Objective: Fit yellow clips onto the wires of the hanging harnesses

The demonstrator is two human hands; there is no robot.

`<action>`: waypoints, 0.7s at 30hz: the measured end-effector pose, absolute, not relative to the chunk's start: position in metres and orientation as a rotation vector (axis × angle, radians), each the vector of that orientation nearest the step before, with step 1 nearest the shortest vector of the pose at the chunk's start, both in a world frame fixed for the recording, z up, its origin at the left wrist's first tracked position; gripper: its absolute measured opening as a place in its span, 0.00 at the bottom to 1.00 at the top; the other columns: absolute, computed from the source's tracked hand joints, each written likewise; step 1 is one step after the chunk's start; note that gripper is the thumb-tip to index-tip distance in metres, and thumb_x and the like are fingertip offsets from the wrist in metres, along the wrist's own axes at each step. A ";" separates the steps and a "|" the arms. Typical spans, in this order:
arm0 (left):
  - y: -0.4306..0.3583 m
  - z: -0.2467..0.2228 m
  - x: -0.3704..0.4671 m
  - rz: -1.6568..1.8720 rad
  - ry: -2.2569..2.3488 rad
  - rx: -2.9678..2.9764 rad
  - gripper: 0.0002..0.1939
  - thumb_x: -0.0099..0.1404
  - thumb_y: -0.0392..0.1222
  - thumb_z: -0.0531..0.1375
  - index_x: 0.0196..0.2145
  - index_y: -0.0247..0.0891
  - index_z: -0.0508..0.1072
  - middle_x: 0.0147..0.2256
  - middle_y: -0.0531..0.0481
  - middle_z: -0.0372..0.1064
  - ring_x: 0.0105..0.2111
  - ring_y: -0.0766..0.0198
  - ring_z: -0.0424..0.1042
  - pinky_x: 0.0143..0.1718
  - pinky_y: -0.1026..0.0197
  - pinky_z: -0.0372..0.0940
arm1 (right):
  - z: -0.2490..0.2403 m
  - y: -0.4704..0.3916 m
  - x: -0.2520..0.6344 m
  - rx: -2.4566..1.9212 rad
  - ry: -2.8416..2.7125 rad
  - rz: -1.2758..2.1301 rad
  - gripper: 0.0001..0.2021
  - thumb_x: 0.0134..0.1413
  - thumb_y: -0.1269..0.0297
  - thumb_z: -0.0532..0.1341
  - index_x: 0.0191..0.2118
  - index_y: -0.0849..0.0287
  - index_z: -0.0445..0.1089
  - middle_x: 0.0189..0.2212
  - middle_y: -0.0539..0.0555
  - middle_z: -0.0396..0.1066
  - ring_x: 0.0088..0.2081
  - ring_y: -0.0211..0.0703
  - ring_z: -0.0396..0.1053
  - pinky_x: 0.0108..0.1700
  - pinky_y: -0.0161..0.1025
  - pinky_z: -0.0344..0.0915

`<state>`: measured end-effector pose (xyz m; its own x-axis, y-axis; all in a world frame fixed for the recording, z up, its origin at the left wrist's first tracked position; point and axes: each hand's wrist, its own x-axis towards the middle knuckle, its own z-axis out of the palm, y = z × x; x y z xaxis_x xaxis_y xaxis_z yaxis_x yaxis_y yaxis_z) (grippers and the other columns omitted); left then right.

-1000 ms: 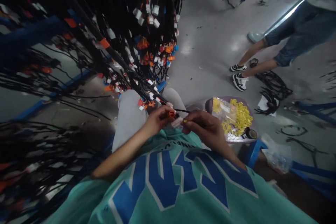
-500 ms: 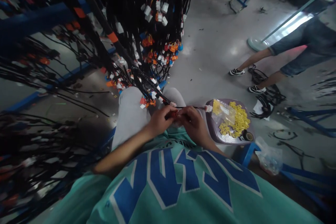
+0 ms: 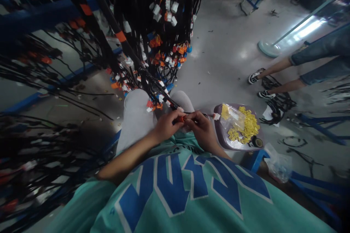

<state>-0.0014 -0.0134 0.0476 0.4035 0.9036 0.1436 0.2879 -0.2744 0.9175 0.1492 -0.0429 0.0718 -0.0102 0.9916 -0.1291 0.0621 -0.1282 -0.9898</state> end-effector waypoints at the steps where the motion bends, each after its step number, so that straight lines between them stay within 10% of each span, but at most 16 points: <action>1: -0.014 0.048 -0.002 0.872 1.040 1.788 0.12 0.56 0.31 0.58 0.40 0.35 0.72 0.38 0.49 0.76 0.39 0.62 0.74 0.41 0.62 0.67 | 0.072 -0.043 0.149 -1.341 -1.195 1.299 0.10 0.47 0.59 0.64 0.28 0.58 0.65 0.24 0.49 0.67 0.24 0.36 0.65 0.28 0.36 0.65; 21: -0.013 0.055 -0.002 0.703 1.124 1.884 0.14 0.56 0.32 0.58 0.41 0.39 0.73 0.38 0.50 0.76 0.38 0.59 0.74 0.41 0.59 0.67 | 0.074 -0.042 0.147 -1.271 -1.070 1.466 0.13 0.44 0.54 0.65 0.27 0.57 0.65 0.19 0.47 0.67 0.21 0.36 0.64 0.26 0.37 0.66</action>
